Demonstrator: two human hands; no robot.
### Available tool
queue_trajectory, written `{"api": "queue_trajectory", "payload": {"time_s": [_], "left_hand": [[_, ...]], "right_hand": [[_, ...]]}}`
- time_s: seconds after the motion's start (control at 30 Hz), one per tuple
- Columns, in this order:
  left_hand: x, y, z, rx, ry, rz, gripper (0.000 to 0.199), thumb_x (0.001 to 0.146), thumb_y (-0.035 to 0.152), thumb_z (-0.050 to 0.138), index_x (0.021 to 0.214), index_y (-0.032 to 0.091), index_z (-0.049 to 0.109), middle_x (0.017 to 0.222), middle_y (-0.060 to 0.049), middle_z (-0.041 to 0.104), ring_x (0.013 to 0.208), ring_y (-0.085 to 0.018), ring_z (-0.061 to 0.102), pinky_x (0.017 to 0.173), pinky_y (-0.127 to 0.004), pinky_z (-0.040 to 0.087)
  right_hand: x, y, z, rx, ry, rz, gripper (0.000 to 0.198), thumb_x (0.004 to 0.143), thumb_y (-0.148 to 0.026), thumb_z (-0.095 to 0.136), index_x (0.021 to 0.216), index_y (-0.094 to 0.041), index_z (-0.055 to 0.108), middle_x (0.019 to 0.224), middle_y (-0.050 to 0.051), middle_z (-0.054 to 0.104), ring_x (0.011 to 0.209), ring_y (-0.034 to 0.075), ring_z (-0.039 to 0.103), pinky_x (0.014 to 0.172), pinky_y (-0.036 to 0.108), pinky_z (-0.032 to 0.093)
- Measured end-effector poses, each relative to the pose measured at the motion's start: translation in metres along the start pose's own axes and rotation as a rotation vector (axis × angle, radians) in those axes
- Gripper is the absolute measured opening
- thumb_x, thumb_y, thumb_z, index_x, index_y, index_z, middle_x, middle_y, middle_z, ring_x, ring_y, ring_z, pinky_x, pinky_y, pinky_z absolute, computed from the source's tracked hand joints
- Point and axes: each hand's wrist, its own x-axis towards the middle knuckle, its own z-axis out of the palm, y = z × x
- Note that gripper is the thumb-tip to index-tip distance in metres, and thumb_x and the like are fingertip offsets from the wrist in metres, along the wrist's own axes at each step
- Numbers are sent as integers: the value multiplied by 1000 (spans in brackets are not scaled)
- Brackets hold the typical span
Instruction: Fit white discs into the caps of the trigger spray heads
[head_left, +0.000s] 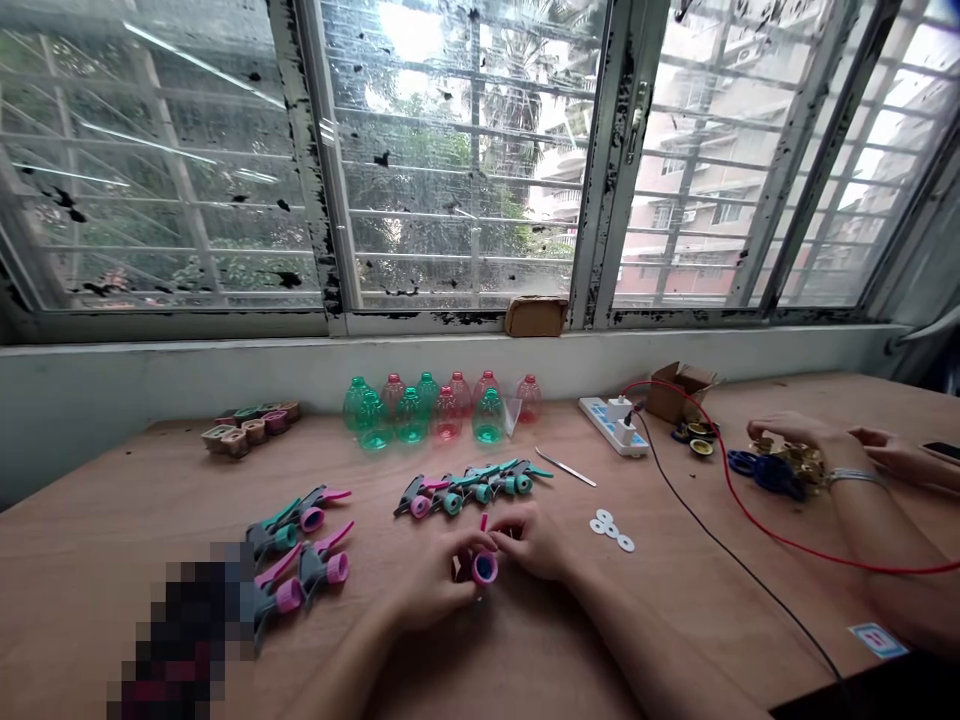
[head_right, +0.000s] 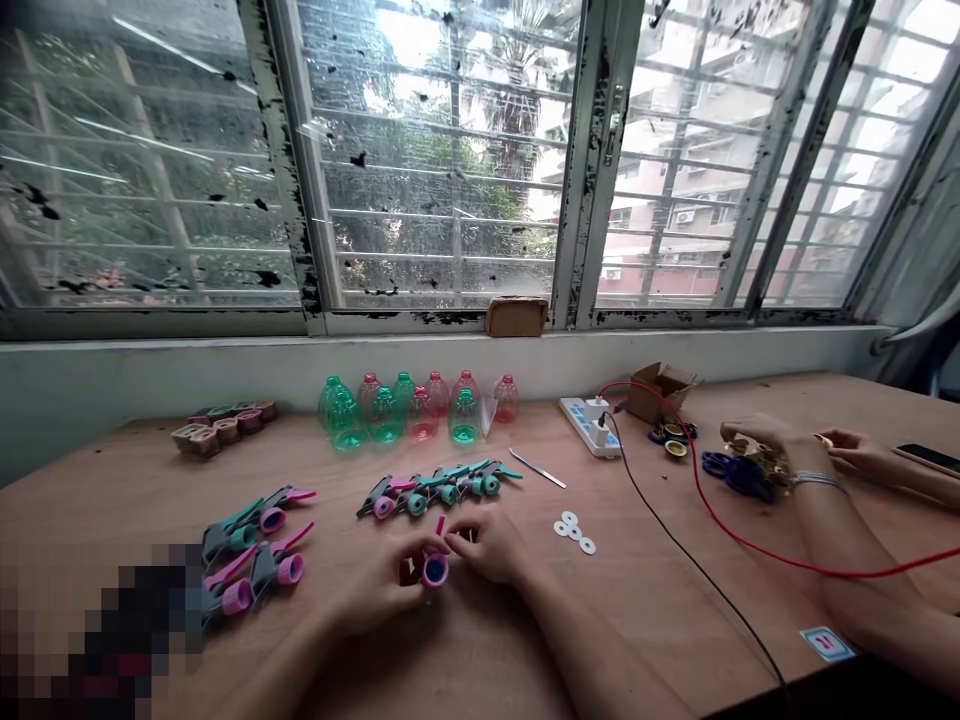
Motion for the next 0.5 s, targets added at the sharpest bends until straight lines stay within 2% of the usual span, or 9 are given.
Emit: {"api": "queue_trajectory", "payload": {"time_s": [0.1,0.23,0.33,0.4,0.5], "left_hand": [[-1,-9,10,-25,22,-8,30,73,16,58,102,17,65,80,1,62,66,-11,49,59,-20,36],[-2,-10,12,-20,30,-28,26,73,18,60,98,17,65,77,1,61,64,-10,47,59,-21,35],[-1,-9,10,-24,28,-36,26,72,18,60,97,16,66,78,1,62,66,-11,48,60,-21,35],[0,-9,10,-26,27,-38,26,72,18,60,97,16,66,78,1,62,66,-11,48,61,-21,35],[0,-9,9,-12,29,-37,27,72,19,60,99,16,66,80,0,62,67,-11,48,62,-21,36]], "right_hand": [[-1,7,-16,-237,-78,101,12,77,-25,63,77,-22,75,67,1,69,60,13,57,57,22,37],[-9,24,-51,-459,-127,407,12,74,-31,65,72,-23,74,71,3,70,64,16,59,55,24,35],[-22,43,-82,-514,-101,675,13,71,-31,67,77,-21,74,78,6,72,68,18,62,54,24,37],[-30,56,-102,-522,-46,793,19,72,-32,67,87,-21,73,82,7,72,71,19,65,55,24,39],[-40,71,-122,-519,-15,916,13,71,-27,69,81,-19,73,81,8,72,73,19,67,58,24,42]]}}
